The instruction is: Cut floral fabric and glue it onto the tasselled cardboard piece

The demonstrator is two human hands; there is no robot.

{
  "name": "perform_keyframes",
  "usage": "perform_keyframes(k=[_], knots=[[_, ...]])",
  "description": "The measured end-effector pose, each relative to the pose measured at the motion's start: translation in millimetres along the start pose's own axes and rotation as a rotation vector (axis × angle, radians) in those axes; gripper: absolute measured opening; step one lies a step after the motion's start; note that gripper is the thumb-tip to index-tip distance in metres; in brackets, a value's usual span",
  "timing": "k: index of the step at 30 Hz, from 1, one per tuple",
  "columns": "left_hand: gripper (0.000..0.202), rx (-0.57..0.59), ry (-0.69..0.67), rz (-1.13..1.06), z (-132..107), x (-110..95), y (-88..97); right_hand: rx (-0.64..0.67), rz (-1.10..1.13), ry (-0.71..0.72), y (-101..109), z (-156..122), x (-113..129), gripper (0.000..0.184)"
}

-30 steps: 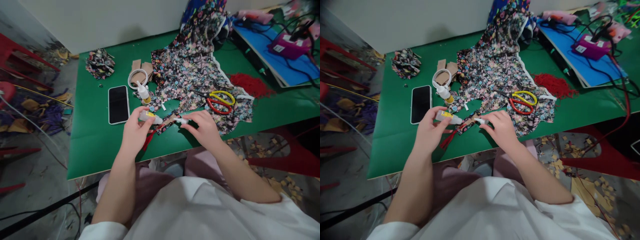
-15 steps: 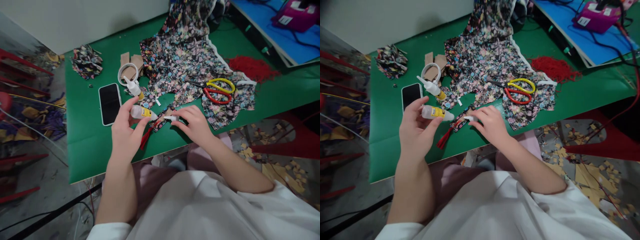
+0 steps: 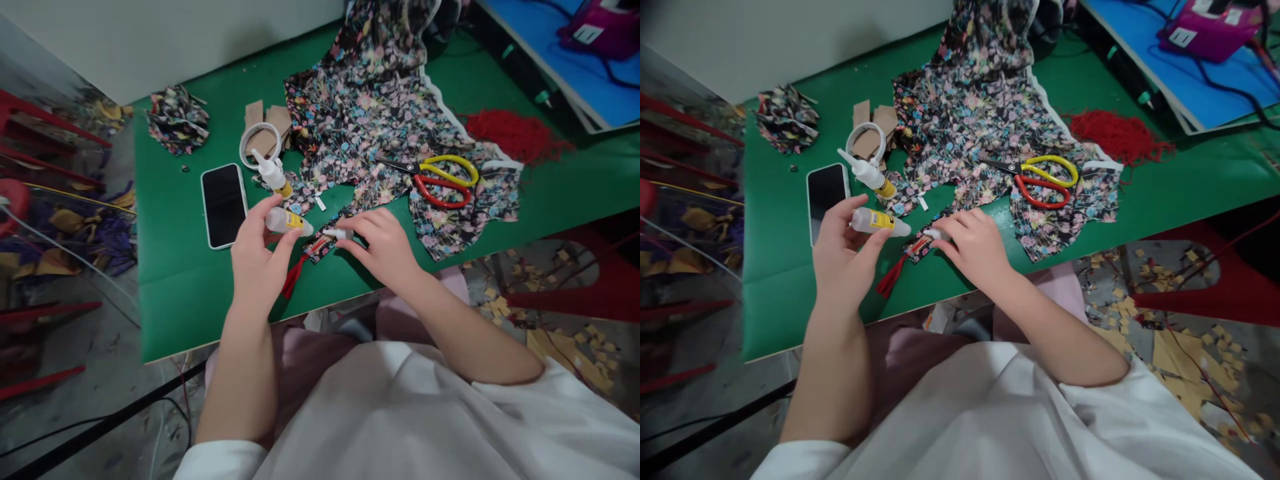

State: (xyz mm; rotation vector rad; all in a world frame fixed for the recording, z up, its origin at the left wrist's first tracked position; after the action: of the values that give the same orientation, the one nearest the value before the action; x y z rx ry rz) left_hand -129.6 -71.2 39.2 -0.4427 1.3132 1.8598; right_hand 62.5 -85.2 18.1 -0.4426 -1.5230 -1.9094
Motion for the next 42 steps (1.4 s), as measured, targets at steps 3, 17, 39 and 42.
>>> perform_keyframes(k=[3,17,39,42], knots=[[0.048,0.025,0.019,0.013,-1.3,0.7,0.7,-0.004,-0.003,0.007,-1.5,0.2,1.2,0.027],[0.050,0.032,0.014,0.004,-1.5,-5.0,3.8,0.008,0.017,-0.006,-3.7,-2.7,2.8,0.027],[0.050,0.048,0.040,0.034,-3.3,-0.7,7.7,0.004,0.035,0.014,-4.5,-2.3,7.4,0.025],[0.049,0.035,0.043,0.063,-3.9,0.2,9.0,0.022,0.022,0.012,-6.1,-3.0,9.7,0.026]])
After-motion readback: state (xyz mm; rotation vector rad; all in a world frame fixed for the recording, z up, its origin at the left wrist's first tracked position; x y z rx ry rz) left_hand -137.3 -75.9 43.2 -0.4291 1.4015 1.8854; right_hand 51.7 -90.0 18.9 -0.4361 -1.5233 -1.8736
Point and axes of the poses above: each hand's wrist, its own z-axis towards the middle knuckle, its own y-axis out of the back of the hand, x = y × z, the point moved 3 cm from there along z, towards the middle knuckle, and after that the axes turned 8 degrees about -y, right-handed, at the moved point
